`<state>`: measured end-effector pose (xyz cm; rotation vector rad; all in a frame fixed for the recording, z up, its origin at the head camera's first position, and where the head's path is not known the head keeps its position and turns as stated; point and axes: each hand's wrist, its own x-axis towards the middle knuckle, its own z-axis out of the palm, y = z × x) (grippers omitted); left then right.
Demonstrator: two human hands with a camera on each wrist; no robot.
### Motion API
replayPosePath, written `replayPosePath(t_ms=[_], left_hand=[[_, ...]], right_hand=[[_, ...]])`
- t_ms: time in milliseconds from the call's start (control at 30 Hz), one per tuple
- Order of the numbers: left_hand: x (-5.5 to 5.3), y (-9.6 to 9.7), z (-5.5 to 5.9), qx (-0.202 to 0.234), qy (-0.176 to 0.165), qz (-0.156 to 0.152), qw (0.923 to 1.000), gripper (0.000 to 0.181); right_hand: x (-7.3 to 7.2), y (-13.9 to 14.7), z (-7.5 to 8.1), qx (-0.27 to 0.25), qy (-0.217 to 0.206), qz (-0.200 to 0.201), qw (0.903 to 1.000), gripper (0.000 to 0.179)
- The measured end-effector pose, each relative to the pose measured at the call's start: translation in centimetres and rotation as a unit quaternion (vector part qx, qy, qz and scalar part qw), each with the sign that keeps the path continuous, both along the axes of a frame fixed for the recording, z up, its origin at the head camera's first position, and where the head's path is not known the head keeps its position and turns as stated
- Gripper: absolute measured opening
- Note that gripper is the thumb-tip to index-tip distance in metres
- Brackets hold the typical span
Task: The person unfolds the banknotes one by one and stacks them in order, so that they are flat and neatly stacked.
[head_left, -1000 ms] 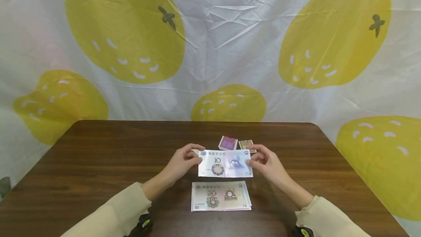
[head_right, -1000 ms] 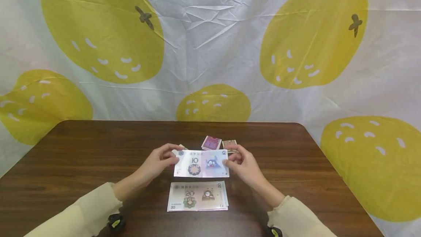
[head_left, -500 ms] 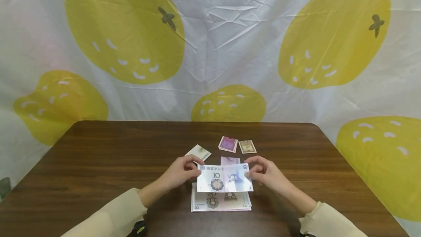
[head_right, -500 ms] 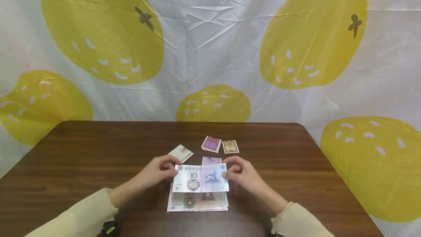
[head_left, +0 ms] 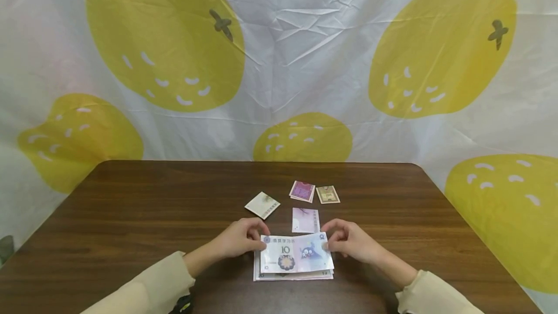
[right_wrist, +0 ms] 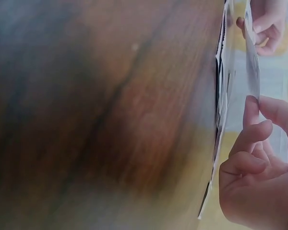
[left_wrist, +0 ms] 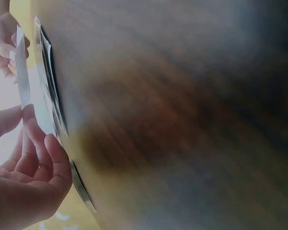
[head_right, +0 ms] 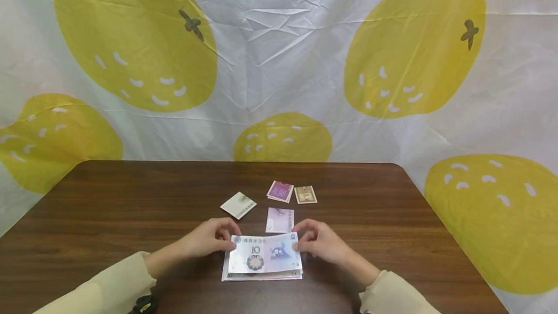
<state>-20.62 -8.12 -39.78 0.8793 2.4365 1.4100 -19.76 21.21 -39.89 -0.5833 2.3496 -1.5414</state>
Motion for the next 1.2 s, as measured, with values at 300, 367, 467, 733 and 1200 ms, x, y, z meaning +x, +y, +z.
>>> replayPosePath(t_ms=[300, 367, 467, 733, 1200], left_hand=[[0.2, 0.0, -0.3, -0.04, 0.023, -0.003, 0.9989, 0.019], [0.2, 0.1, -0.4, -0.045, 0.028, -0.001, 0.9986, 0.019], [0.2, 0.1, -0.5, -0.051, 0.038, 0.002, 0.9979, 0.02], [0.3, 0.2, -0.7, -0.073, 0.075, 0.003, 0.9946, 0.02], [0.4, 0.3, -0.5, -0.085, 0.091, 0.001, 0.9922, 0.019]], right_hand=[[0.1, -0.2, -0.4, 0.025, 0.002, 0.015, 0.9996, 0.031], [0.1, -0.3, -0.5, 0.034, 0.008, 0.015, 0.9993, 0.031], [0.0, -0.3, -0.6, 0.043, 0.015, 0.013, 0.9989, 0.03], [-0.2, -0.3, -0.9, 0.057, 0.028, 0.014, 0.9979, 0.028], [-0.3, -0.3, -1.1, 0.088, 0.045, 0.011, 0.995, 0.027]])
